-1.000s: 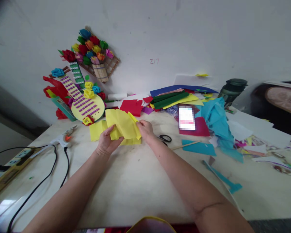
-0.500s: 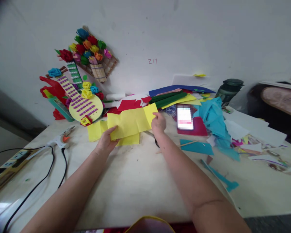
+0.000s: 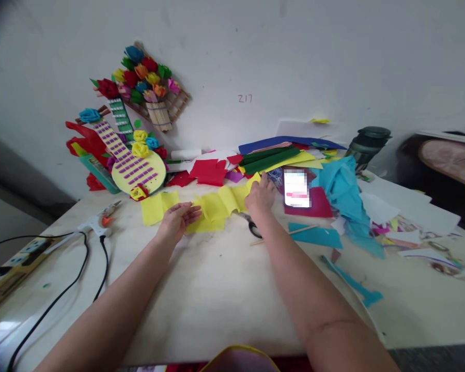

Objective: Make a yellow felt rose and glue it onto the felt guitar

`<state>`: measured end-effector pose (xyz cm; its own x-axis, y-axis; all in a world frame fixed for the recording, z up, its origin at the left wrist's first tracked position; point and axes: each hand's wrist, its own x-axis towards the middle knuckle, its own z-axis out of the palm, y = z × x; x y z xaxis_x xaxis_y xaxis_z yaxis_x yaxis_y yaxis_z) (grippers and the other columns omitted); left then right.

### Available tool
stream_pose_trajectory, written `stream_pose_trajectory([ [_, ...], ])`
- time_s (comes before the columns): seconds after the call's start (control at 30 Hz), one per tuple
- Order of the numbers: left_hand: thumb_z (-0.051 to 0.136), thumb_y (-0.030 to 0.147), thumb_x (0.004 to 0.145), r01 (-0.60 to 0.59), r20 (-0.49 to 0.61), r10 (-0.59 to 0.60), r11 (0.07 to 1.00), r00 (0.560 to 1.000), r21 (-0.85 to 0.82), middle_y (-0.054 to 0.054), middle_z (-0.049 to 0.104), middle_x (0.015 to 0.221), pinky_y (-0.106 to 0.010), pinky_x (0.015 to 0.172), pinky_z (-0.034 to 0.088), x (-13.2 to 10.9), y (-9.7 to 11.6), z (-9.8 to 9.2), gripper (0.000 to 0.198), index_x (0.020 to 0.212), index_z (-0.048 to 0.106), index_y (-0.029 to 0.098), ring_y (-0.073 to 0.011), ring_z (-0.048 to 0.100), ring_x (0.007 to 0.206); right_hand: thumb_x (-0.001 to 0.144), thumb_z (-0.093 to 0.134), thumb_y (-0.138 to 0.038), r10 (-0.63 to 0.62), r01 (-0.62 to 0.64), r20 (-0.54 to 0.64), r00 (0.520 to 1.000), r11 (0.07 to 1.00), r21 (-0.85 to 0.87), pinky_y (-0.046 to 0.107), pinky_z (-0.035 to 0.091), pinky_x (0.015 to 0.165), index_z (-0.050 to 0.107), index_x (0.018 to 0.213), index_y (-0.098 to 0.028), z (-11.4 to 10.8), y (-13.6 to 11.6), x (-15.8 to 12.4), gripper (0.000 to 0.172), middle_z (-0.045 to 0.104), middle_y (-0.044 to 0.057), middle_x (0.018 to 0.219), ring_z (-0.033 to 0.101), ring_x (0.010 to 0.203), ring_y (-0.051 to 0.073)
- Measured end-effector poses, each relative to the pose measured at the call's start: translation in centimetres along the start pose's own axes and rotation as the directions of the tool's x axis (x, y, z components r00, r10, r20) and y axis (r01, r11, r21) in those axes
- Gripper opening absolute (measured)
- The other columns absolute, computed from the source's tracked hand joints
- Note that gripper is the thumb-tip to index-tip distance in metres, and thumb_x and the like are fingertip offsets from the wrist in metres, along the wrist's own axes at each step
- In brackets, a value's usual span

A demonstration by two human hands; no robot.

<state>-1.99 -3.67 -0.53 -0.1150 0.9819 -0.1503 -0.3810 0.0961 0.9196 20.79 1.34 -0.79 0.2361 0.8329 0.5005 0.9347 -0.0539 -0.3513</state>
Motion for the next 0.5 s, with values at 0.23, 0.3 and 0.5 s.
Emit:
stream_pose_trajectory([
  [0.23,0.053,0.034,0.067,-0.038,-0.178,0.208,0.744,0.962,0.667,-0.007,0.064,0.071,-0.033,0.06,0.046,0.2,0.5,-0.3,0.017,0.072,0.054,0.018,-0.0198,0.06,0.065,0.075,0.045,-0.019,-0.595,0.599,-0.068,0.801,0.792,0.119,0.043,0.028,0.093,0.064,0.086,-0.015,-0.2,-3.0,-1.4,0.022,0.057,0.009,0.11,0.046,0.099,0.023],
  [0.3,0.051,0.036,0.068,0.003,-0.158,0.348,0.406,0.924,0.914,-0.007,0.064,0.075,-0.036,0.065,0.044,0.2,0.8,-0.5,0.018,0.074,0.058,0.021,-0.0244,0.057,0.079,0.074,0.046,-0.017,-0.683,0.677,-0.052,0.728,0.707,0.204,0.038,0.035,0.086,0.064,0.084,-0.015,0.2,-3.6,-2.0,0.021,0.06,0.008,0.105,0.05,0.092,0.021],
  [0.5,0.051,0.044,0.066,0.038,0.021,0.366,-0.153,0.93,0.988,-0.012,0.06,0.089,-0.038,0.071,0.042,-0.2,0.9,-0.2,0.029,0.078,0.062,0.019,-0.0307,0.045,0.097,0.07,0.052,-0.02,-0.818,0.757,0.054,0.573,0.553,0.348,0.036,0.037,0.086,0.063,0.095,-0.013,0.8,-4.5,-3.6,0.029,0.059,0.009,0.109,0.05,0.097,0.021],
])
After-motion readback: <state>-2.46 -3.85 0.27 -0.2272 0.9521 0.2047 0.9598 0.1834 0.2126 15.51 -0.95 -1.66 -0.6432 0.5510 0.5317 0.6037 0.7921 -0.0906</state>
